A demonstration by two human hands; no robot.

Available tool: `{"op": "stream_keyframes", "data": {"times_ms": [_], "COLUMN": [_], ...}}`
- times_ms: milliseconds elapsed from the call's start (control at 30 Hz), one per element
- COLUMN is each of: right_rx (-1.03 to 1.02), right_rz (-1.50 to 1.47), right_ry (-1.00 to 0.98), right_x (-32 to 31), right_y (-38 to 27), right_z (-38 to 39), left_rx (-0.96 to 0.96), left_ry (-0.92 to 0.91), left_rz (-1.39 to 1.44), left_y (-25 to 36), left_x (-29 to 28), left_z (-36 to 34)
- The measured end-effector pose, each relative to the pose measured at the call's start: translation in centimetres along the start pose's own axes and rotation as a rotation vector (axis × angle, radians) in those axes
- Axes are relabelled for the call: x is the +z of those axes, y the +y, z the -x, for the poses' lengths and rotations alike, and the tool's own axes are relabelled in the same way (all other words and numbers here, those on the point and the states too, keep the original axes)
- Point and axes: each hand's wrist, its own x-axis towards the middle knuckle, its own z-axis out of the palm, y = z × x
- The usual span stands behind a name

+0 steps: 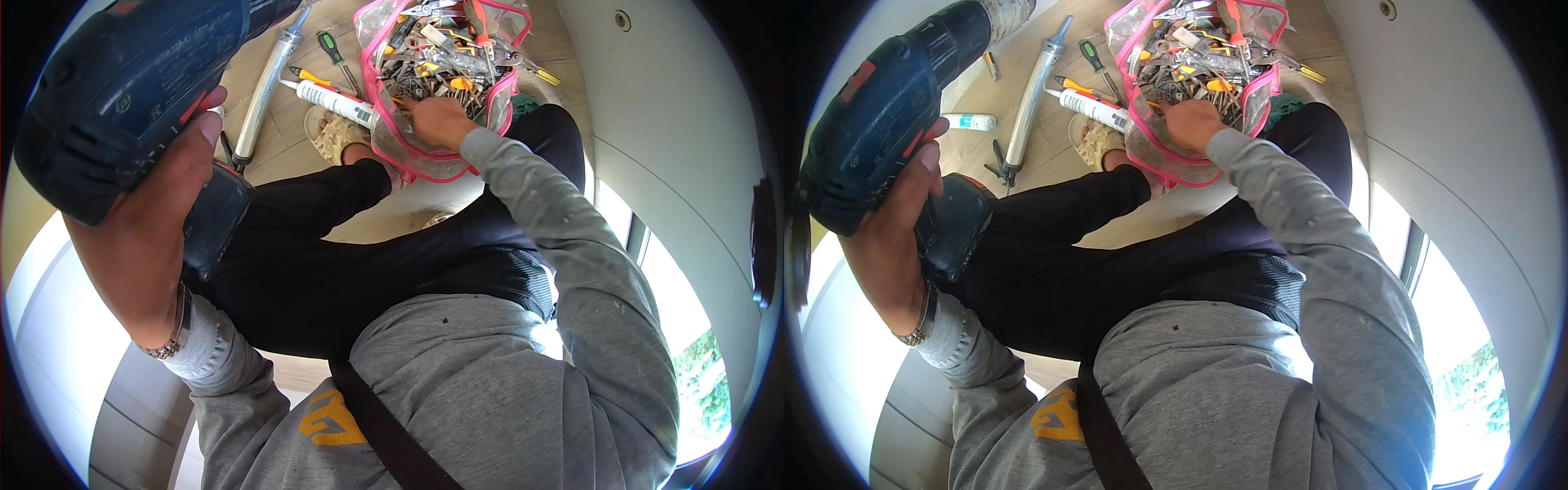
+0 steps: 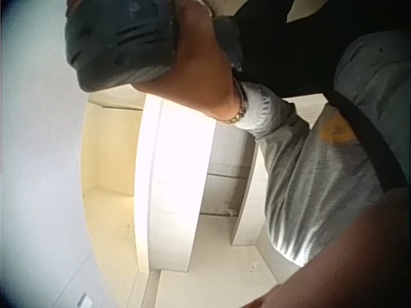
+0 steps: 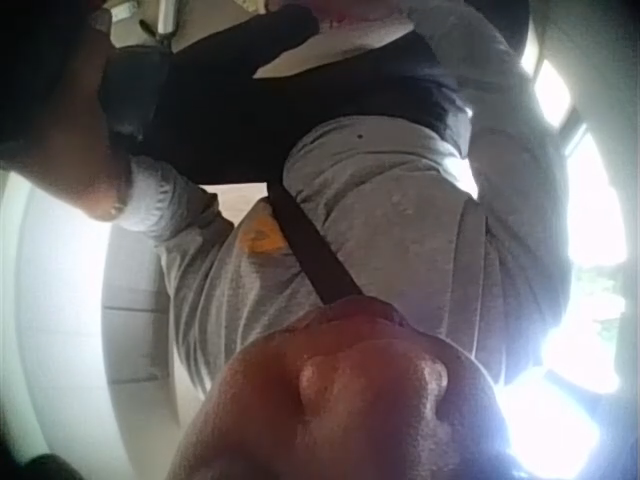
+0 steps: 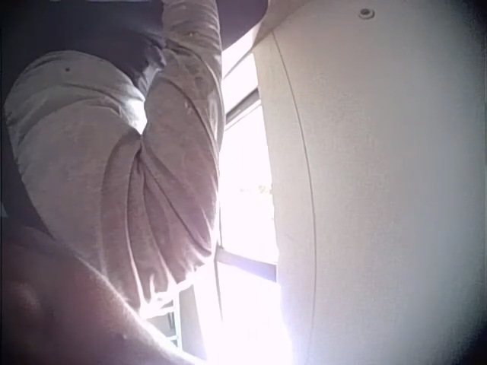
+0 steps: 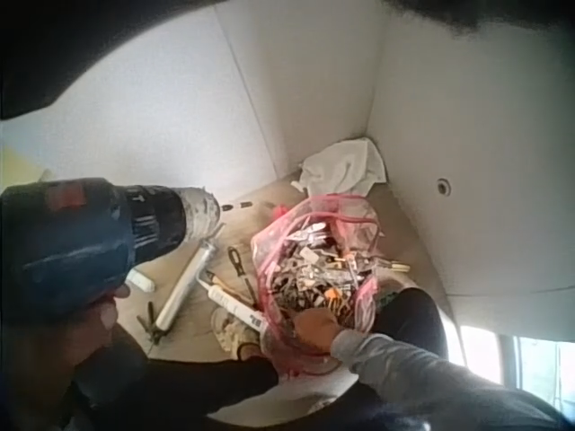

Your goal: The recorder uses a power drill to install trim or frame components onto an interior window.

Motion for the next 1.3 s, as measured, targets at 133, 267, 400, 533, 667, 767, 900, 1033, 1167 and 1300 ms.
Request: {"op": "stream_keyframes", "data": {"times_ms": [133,267,400,533,667,767,900,1033,1167,1300], "right_rx": [-0.004,0.026,-0.101,0.015,0.187,0.345,-0.062,0.178,0.052,-0.010], "right_rz": [0.017,0.128,0.283,-0.130,-0.940,-1.000,-0.363,-0.079,0.116,0.045], "right_ry": [0.015,-0.117,-0.182,-0.057,0.040,-0.232,-0.291,0.013,-0.157,-0.177], "right_x": [2.3,3.1,3.3,3.3,5.5,4.0,4.0,3.5,1.2,-0.2], "right_y": [-0.6,-0.8,0.1,0.5,0.3,-0.2,0.6,-1.3,-0.4,0.2], "right_z": [-1.0,1.1,2.8,0.8,-5.3,-5.9,-5.4,0.8,3.2,3.4], "left_rx": [0.062,0.003,0.000,-0.025,-0.043,-0.035,-0.030,0.039,0.022,0.031], "left_ry": [-0.010,-0.010,-0.004,0.005,0.004,0.000,-0.046,-0.068,-0.054,-0.045], "left_rz": [-0.097,-0.002,-0.032,-0.005,0.017,0.012,-0.054,-0.144,-0.072,-0.062], "left_y": [0.2,0.2,0.3,0.4,0.6,0.5,0.8,0.8,0.4,-0.2], "left_x": [0.2,0.1,-0.1,0.0,0.3,0.4,0.1,0.1,0.1,0.0], "left_z": [-0.3,0.1,-0.2,-0.4,-0.2,-0.2,-0.5,-0.9,-0.8,-0.7]}}
